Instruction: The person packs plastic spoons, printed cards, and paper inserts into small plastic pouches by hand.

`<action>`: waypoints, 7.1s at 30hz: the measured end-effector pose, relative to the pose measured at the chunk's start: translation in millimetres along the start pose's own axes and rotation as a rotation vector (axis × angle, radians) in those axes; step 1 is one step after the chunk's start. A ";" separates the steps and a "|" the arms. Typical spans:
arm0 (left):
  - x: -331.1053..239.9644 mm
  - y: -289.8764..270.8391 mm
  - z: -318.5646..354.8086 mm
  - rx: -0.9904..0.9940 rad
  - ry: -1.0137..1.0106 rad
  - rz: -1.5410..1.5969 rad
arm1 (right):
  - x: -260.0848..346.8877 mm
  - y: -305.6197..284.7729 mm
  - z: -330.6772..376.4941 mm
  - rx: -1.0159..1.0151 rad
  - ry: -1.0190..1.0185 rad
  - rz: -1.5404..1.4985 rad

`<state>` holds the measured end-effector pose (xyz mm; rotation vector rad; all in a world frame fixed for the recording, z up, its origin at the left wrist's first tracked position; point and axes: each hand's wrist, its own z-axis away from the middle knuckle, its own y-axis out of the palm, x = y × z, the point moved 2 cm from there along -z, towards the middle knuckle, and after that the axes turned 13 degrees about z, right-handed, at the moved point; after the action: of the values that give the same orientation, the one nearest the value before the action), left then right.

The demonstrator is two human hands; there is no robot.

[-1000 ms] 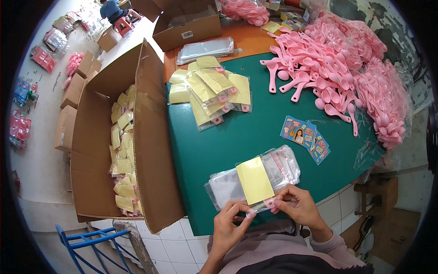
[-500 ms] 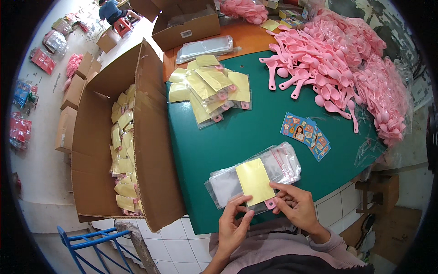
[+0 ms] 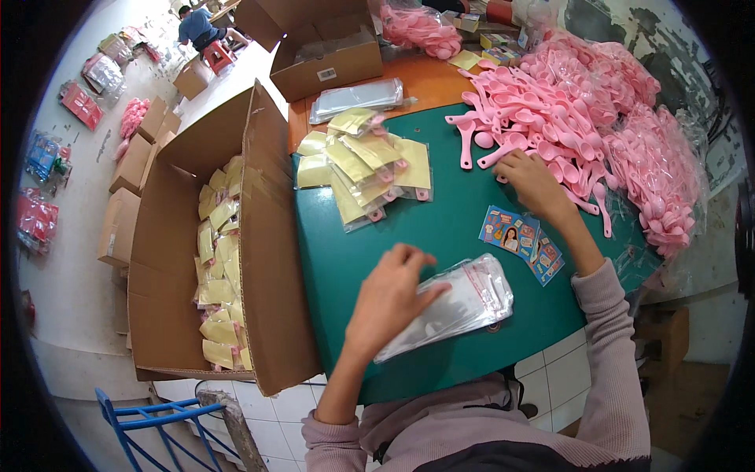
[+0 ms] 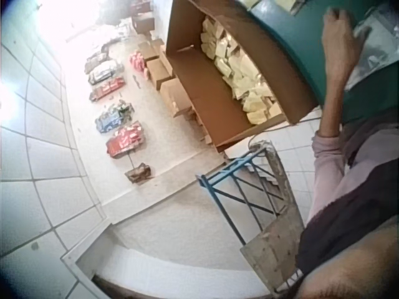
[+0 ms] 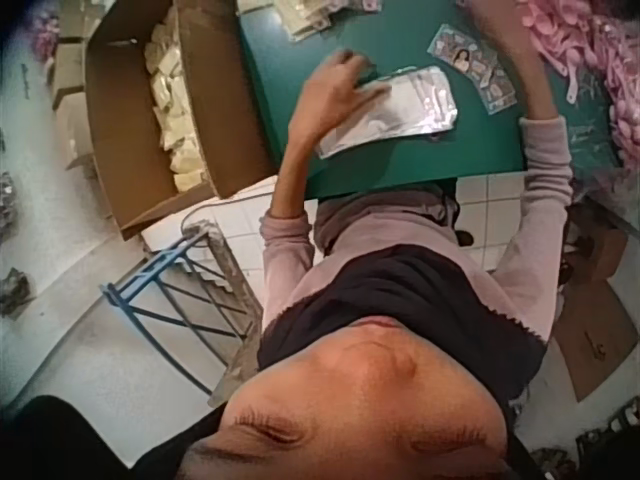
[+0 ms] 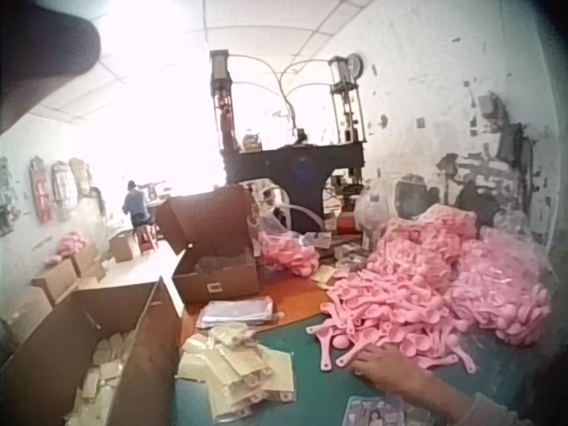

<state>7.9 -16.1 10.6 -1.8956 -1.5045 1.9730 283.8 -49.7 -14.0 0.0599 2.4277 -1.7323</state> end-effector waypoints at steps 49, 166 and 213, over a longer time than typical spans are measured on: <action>19.6 11.6 -3.0 -0.093 0.134 0.185 | 74.4 -53.0 12.5 -0.239 0.121 -0.607; 4.0 -26.8 -10.4 -0.081 -0.293 1.132 | 24.7 -22.0 51.1 0.089 0.316 -0.486; 45.2 -22.2 -8.1 0.036 -0.272 0.969 | 71.6 -45.8 12.6 0.400 0.433 -1.429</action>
<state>-10.4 27.7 -8.3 -2.7381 -0.5312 2.6246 208.9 -80.9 14.0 -1.8017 2.3801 -2.8704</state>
